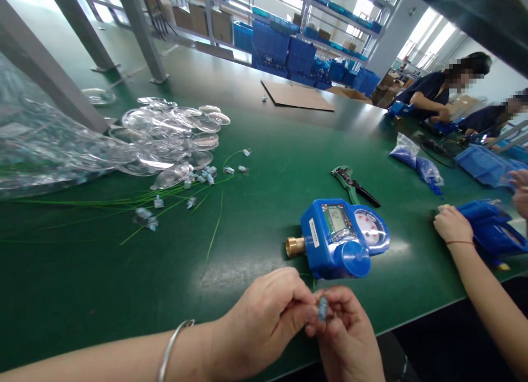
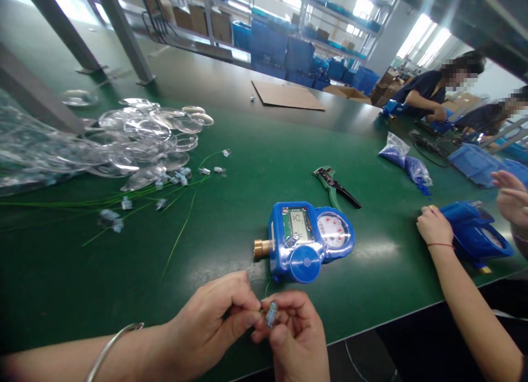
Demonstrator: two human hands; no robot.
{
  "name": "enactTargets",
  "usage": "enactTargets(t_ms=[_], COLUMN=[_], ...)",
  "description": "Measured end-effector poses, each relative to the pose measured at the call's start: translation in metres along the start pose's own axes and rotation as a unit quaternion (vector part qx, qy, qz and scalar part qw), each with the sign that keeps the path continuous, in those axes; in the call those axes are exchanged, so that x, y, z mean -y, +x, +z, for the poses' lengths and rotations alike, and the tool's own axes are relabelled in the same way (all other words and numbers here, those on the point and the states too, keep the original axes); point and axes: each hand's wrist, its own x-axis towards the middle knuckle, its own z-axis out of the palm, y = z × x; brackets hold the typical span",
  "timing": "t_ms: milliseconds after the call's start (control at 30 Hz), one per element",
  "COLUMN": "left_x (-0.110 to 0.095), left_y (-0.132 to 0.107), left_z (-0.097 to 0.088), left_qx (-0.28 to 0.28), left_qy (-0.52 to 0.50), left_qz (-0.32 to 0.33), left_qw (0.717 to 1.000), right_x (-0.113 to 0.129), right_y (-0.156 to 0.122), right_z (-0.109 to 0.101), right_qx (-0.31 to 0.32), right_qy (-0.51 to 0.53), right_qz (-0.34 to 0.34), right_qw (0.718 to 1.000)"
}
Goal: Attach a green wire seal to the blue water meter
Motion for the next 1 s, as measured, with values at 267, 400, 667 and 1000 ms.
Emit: enactTargets(t_ms=[267,400,667,1000], left_x=[0.002,0.0,0.002,-0.003], left_y=[0.001,0.003,0.001,0.003], left_z=[-0.003,-0.005,-0.006,-0.01], left_qx=[-0.018,-0.016,0.013,0.053], left_qy=[0.007,0.005,0.033,0.102], left_qz=[0.026,0.021,0.04,0.001], left_qw=[0.999,1.0,0.999,0.993], right_x=[0.0,0.0,-0.004,-0.004], right_y=[0.003,0.004,0.003,0.007], right_z=[0.004,0.01,0.003,0.014], right_qx=[-0.015,-0.074,-0.039,-0.122], right_qy=[-0.003,-0.029,-0.039,-0.078], right_qz=[0.001,0.0,-0.018,-0.024], right_qw=[1.0,0.997,0.998,0.989])
